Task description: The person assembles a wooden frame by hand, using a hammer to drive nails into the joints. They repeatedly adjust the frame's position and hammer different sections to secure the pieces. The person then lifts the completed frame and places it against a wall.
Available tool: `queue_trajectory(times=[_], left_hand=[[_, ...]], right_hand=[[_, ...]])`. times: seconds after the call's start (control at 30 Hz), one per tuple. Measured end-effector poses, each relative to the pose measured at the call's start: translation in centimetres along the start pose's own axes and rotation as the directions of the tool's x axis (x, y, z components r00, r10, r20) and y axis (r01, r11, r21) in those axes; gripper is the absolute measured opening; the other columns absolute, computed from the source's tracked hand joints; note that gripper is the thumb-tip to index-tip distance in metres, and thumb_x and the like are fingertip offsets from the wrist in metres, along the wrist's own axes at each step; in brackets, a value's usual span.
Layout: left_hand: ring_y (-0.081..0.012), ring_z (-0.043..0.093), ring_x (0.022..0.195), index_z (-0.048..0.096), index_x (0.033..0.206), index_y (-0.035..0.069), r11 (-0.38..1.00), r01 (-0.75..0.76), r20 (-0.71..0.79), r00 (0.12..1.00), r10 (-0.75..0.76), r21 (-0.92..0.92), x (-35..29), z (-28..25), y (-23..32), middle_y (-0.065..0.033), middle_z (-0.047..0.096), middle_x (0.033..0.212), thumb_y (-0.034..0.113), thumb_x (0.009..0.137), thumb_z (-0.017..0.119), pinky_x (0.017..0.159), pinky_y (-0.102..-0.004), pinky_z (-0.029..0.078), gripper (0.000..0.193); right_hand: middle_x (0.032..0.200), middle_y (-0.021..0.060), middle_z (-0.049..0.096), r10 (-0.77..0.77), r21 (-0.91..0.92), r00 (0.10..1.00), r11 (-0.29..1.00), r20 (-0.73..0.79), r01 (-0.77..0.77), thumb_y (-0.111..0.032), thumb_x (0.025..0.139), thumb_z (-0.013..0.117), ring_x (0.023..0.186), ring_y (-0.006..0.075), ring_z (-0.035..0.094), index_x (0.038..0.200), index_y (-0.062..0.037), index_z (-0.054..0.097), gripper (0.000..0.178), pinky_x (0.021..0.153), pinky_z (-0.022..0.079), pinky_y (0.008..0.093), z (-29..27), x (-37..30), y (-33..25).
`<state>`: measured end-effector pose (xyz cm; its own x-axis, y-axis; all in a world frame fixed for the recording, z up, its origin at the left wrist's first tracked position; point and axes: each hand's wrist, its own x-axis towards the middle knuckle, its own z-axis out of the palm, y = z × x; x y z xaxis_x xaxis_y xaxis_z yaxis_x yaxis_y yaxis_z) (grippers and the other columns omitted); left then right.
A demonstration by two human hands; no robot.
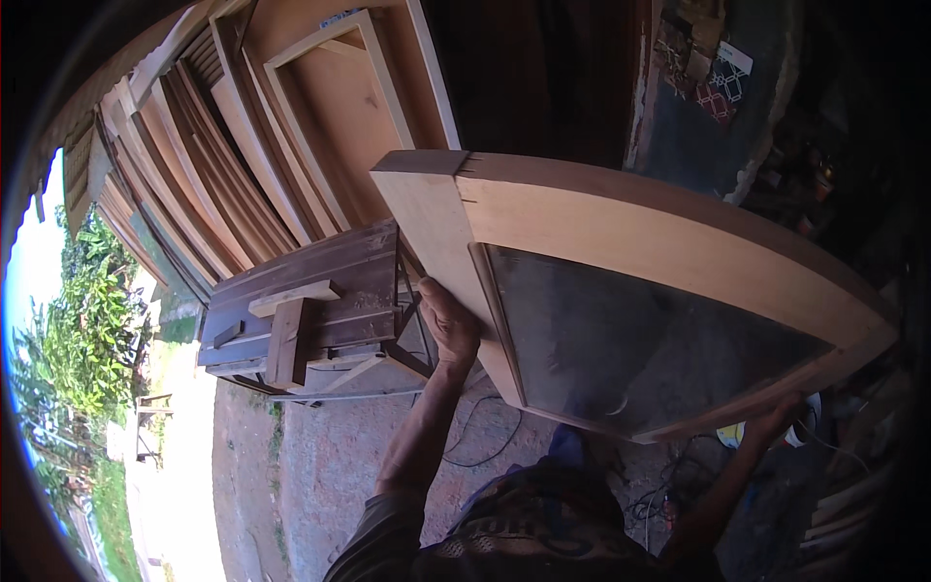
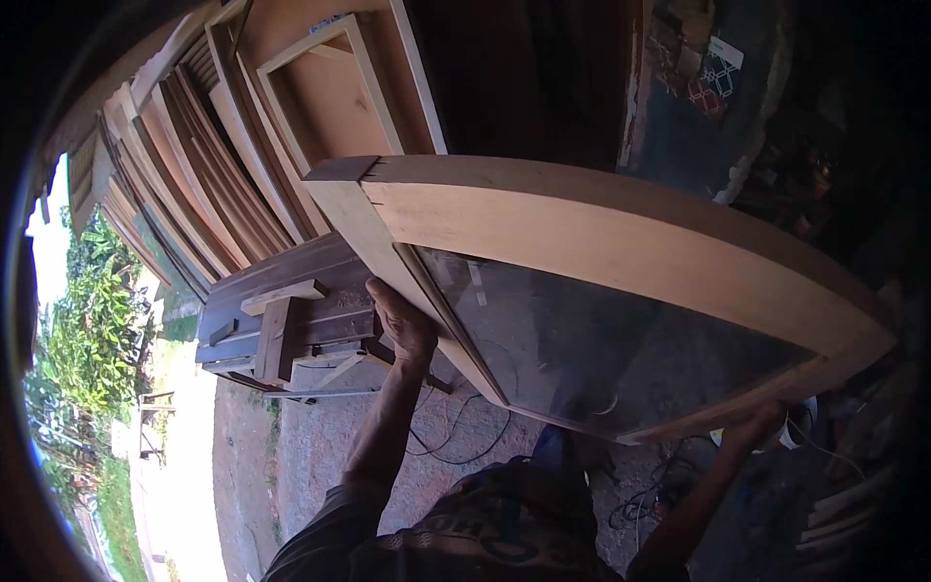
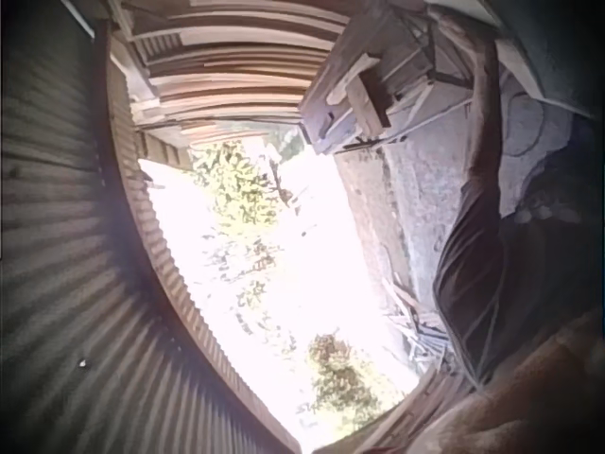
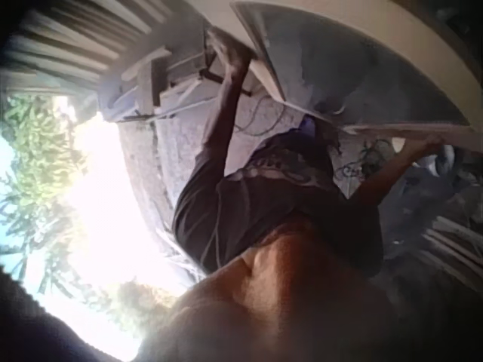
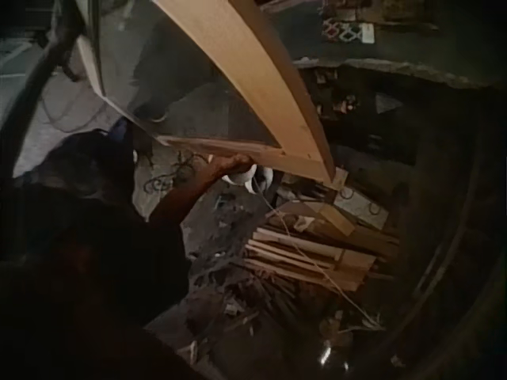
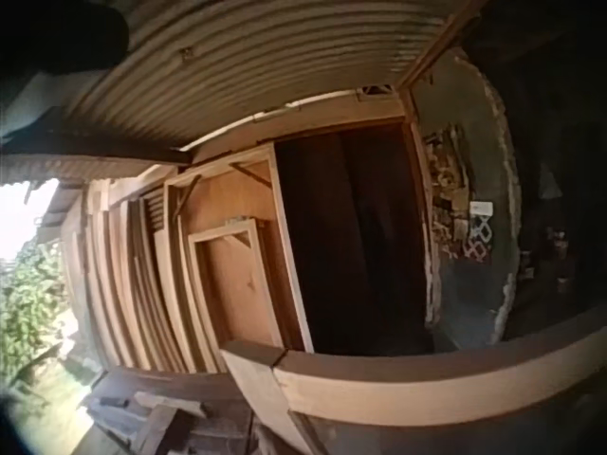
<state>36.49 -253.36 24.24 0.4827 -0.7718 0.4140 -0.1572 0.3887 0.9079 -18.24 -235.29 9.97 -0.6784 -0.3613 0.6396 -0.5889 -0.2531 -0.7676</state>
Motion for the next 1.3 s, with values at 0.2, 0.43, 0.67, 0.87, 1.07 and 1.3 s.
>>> queue_trajectory(times=[0.2,0.43,0.67,0.87,1.07,1.3], left_hand=[[-0.0165,0.046,0.057,0.051,0.076,-0.004,0.999,-0.053,0.131,0.99,0.052,0.007,3.3,8.6,-6.5,-0.0137,0.046,0.058,0.048,0.11,0.026,0.053,-0.0398,0.035,0.067],[-0.0174,0.035,0.058,0.047,0.076,-0.001,0.999,-0.053,0.231,0.972,0.05,0.008,8.5,15.8,-6.2,-0.0125,0.038,0.061,0.042,0.109,0.035,0.053,-0.04,0.032,0.055],[-0.0139,0.036,0.059,0.046,0.074,0.0,0.988,-0.142,0.247,0.957,0.153,-0.062,16.1,20.3,-7.2,-0.0133,0.036,0.061,0.038,0.109,0.038,0.052,-0.0391,0.033,0.052],[-0.0096,0.039,0.062,0.048,0.076,0.0,0.984,-0.171,0.118,0.979,0.165,0.04,26.2,21.1,-7.0,-0.0021,0.042,0.061,0.047,0.111,0.034,0.054,-0.0361,0.032,0.061],[-0.0064,0.04,0.065,0.048,0.074,0.004,0.98,-0.193,0.105,0.977,0.187,0.049,36.3,18.3,-8.0,0.0034,0.046,0.066,0.056,0.111,0.028,0.056,-0.0306,0.032,0.067],[-0.0095,0.035,0.056,0.043,0.066,0.0,0.948,-0.316,-0.016,0.949,0.316,0.027,43.9,17.4,-8.8,-0.0003,0.038,0.055,0.047,0.112,0.028,0.049,-0.0361,0.026,0.067]], right_hand=[[0.129,0.0286,0.054,0.255,0.272,0.967,0.932,-0.019,-0.241,-0.049,0.109,0.036,0.115,0.035,0.062,0.137,0.008,0.044,0.064,0.094,0.058,0.0489,3.6,2.7,3.8],[0.134,0.0268,0.051,0.349,0.307,0.926,0.905,-0.143,-0.294,-0.053,0.108,0.035,0.121,0.0338,0.058,0.141,0.0056,0.041,0.068,0.1,0.053,0.048,11.6,6.3,1.6],[0.14,0.0251,0.047,0.361,0.298,0.917,0.906,-0.171,-0.3,-0.058,0.107,0.035,0.126,0.0325,0.053,0.145,0.0032,0.039,0.072,0.105,0.048,0.047,20.4,7.9,0.3],[0.145,0.0237,0.044,0.381,0.286,0.912,0.9,-0.151,-0.329,-0.061,0.106,0.035,0.131,0.0314,0.05,0.148,0.0012,0.036,0.076,0.109,0.043,0.0462,28.4,7.1,-0.2],[0.15,0.0222,0.041,0.355,0.125,0.933,0.93,-0.059,-0.346,-0.065,0.105,0.034,0.136,0.0304,0.046,0.152,-0.0009,0.034,0.079,0.114,0.039,0.0454,37.9,5.4,-0.6],[0.152,0.0186,0.04,0.603,0.528,0.793,0.647,0.086,-0.55,-0.066,0.104,0.04,0.139,0.0293,0.043,0.153,-0.0026,0.034,0.081,0.119,0.032,0.0459,50.0,6.5,-3.0]])
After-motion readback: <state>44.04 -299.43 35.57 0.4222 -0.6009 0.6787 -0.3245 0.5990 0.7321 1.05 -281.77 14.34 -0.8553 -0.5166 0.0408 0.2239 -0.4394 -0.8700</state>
